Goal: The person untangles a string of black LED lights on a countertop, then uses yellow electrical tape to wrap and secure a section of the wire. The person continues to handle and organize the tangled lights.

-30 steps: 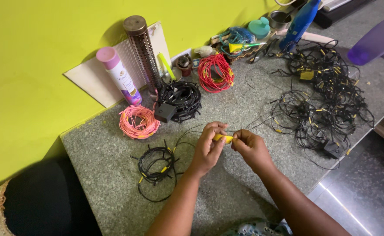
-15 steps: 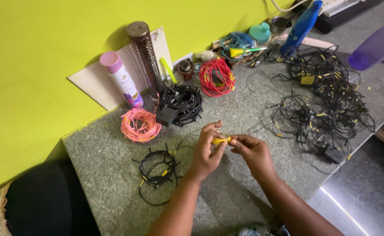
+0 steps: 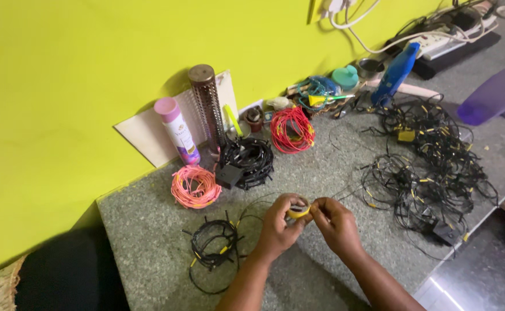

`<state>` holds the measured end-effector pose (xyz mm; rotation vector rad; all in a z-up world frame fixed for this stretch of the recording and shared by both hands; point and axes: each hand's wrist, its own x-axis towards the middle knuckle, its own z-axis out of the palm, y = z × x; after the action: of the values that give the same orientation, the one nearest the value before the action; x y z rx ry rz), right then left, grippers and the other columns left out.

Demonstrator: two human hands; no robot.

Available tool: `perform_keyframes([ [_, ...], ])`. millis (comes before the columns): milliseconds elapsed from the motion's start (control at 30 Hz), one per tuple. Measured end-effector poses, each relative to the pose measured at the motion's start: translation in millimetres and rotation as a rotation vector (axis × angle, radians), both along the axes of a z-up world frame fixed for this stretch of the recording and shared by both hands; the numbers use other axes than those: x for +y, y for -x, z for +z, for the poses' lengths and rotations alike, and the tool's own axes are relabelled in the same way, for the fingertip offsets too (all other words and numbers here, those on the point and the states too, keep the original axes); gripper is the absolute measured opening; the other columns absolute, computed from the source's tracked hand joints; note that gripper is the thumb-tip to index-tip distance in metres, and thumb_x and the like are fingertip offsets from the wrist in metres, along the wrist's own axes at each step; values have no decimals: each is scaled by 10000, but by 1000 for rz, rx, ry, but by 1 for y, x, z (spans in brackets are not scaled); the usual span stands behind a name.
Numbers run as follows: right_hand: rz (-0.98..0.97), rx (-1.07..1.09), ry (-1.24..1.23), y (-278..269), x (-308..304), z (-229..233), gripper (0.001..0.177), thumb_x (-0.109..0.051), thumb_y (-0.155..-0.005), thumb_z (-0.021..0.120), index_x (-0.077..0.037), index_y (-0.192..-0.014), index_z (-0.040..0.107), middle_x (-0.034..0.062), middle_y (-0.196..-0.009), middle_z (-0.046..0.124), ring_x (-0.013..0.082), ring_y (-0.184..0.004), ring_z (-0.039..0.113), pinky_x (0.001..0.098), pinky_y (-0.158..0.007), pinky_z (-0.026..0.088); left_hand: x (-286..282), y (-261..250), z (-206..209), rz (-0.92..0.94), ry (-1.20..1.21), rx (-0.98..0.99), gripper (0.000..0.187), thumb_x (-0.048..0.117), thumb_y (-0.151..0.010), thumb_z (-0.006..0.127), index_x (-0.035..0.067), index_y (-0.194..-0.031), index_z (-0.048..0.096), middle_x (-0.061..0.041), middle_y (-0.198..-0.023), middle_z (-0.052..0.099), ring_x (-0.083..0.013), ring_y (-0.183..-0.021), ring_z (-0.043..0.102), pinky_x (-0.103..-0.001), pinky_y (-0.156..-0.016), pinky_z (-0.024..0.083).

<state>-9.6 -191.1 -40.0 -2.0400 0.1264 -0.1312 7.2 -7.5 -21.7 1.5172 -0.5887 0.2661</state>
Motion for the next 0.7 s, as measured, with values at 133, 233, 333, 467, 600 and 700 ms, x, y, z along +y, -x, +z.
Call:
perform_keyframes([
  [133,187,37,-274,-5,-11,-8,188,-161,-1025,603,11,-996,671,37,-897,675,94,-859,609,274,-802,505,5,-2,-6,-210,143,372,300,198,-926,794,52,-1148,653,-28,-1074,693,-117,-980,639,-285,-849,537],
  [233,237,157,-703,-10,-17,-17,194,-173,-1016,561,-3,-1055,645,64,-981,697,148,-949,671,326,-921,535,4,-3,-11,-317,271,469,321,212,-929,799,50,-1166,656,-15,-1074,684,-96,-987,627,-266,-871,541],
  [333,167,212,-926,-12,-11,-26,216,-197,-1007,540,-8,-1064,629,87,-1006,703,198,-935,693,379,-924,554,4,-3,-14,-316,306,471,321,201,-928,795,40,-1169,657,-16,-1103,687,-95,-1023,635,-260,-902,555],
  [467,109,139,-809,-10,-7,-25,223,-168,-1037,555,29,-1112,628,87,-1026,691,205,-976,686,392,-964,563,5,-4,-11,-236,239,403,330,207,-924,794,45,-1173,649,-19,-1113,671,-98,-1014,623,-253,-854,555],
  [600,40,113,-737,-7,-4,-19,305,-158,-1007,542,48,-1204,650,104,-1108,727,208,-1023,705,385,-940,585,5,-5,-6,-120,164,191,314,193,-934,824,46,-1133,631,-52,-1115,674,-133,-1057,657,-274,-918,563],
  [700,25,65,-651,-4,0,-15,306,-109,-944,640,49,-1201,692,113,-1093,755,186,-1006,706,353,-922,569,5,-3,-5,-88,110,170,363,183,-862,853,56,-1108,619,-46,-1156,650,-144,-1110,662,-297,-896,597],
])
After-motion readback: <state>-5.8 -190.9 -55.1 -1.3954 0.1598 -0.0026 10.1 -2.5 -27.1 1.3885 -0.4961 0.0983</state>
